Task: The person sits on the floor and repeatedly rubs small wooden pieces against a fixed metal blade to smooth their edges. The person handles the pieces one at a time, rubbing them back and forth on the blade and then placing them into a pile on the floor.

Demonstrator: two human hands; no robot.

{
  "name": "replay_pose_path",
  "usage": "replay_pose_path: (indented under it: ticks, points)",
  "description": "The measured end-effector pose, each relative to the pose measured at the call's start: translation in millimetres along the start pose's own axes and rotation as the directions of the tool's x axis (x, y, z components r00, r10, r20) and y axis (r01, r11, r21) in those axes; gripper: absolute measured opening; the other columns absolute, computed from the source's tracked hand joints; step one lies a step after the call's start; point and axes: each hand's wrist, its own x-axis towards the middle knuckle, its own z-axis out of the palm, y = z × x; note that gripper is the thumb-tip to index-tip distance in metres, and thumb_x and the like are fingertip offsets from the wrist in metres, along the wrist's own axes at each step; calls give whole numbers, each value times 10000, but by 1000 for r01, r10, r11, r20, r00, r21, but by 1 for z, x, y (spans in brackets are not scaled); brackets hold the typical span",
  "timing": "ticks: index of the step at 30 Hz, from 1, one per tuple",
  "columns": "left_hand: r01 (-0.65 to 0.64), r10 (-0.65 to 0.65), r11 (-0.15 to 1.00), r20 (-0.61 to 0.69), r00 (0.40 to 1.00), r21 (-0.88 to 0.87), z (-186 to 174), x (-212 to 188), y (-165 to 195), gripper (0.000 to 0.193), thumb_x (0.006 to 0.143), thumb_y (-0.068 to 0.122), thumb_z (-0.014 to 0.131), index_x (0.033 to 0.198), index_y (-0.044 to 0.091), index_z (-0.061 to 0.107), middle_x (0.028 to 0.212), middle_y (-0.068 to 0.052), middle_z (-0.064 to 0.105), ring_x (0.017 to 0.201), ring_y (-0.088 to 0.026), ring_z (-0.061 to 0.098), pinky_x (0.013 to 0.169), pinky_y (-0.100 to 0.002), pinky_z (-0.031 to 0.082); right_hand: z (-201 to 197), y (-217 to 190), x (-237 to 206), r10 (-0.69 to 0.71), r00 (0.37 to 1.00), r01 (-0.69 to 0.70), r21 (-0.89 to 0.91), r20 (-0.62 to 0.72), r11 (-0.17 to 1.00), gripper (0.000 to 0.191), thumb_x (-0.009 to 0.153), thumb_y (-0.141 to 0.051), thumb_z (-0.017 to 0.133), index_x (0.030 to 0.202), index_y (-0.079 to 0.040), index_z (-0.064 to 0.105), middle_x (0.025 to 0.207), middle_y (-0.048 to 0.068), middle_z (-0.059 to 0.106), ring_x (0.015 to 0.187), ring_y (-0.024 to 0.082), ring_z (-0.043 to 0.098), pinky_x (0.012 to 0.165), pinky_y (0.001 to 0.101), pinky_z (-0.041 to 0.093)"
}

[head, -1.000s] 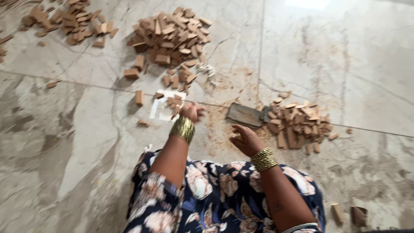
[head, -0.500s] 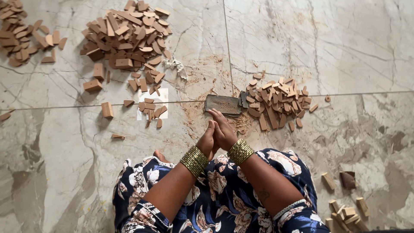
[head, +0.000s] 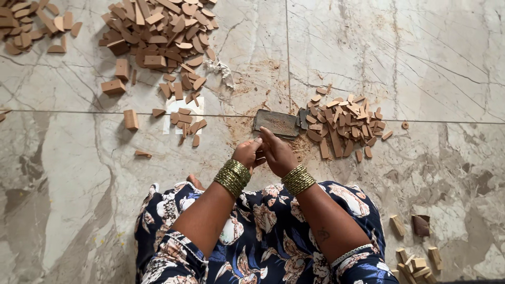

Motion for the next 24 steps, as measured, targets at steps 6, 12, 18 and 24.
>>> replay_pose_path:
  ticks: [6, 12, 18, 24]
  points:
    - [-92, 99, 981, -34, 994, 171, -5, 14, 4, 134, 995, 199, 613, 1049, 82, 653, 832, 15, 697, 677, -81, 627, 589, -251, 537, -13, -1, 1, 94, 977, -64, -158, 190, 985, 331, 1003, -205, 618, 1309, -81, 587, 1001, 118, 728, 904, 278, 706, 807, 414, 573]
    - [-40, 44, 994, -40, 998, 98, 6, 4, 3, 274, 1051, 278, 564, 1060, 6, 600, 770, -42, 630, 655, -142, 643, 550, -285, 536, -5, 16, -1, -45, 958, 37, -34, -282, 999, 406, 978, -147, 615, 1365, -39, 561, 872, 90, 656, 769, 213, 626, 740, 386, 557]
    - [85, 24, 853, -201, 979, 514, 22, -15, -5, 473, 1059, 433, 432, 1004, 18, 653, 613, -37, 588, 464, -133, 554, 424, -286, 460, 26, 50, -9, -138, 985, 159, 247, -102, 956, 376, 1119, -294, 440, 1380, -26, 483, 1102, 72, 652, 960, 172, 657, 825, 304, 577]
    - [-125, 128, 982, -14, 992, 145, 26, -17, -11, 518, 1054, 494, 536, 748, 76, 543, 551, -1, 487, 397, -119, 446, 375, -295, 395, 4, 74, 5, 282, 949, -201, 415, -142, 887, 358, 1085, -317, 469, 1220, -42, 654, 1012, 73, 722, 881, 130, 709, 735, 207, 599]
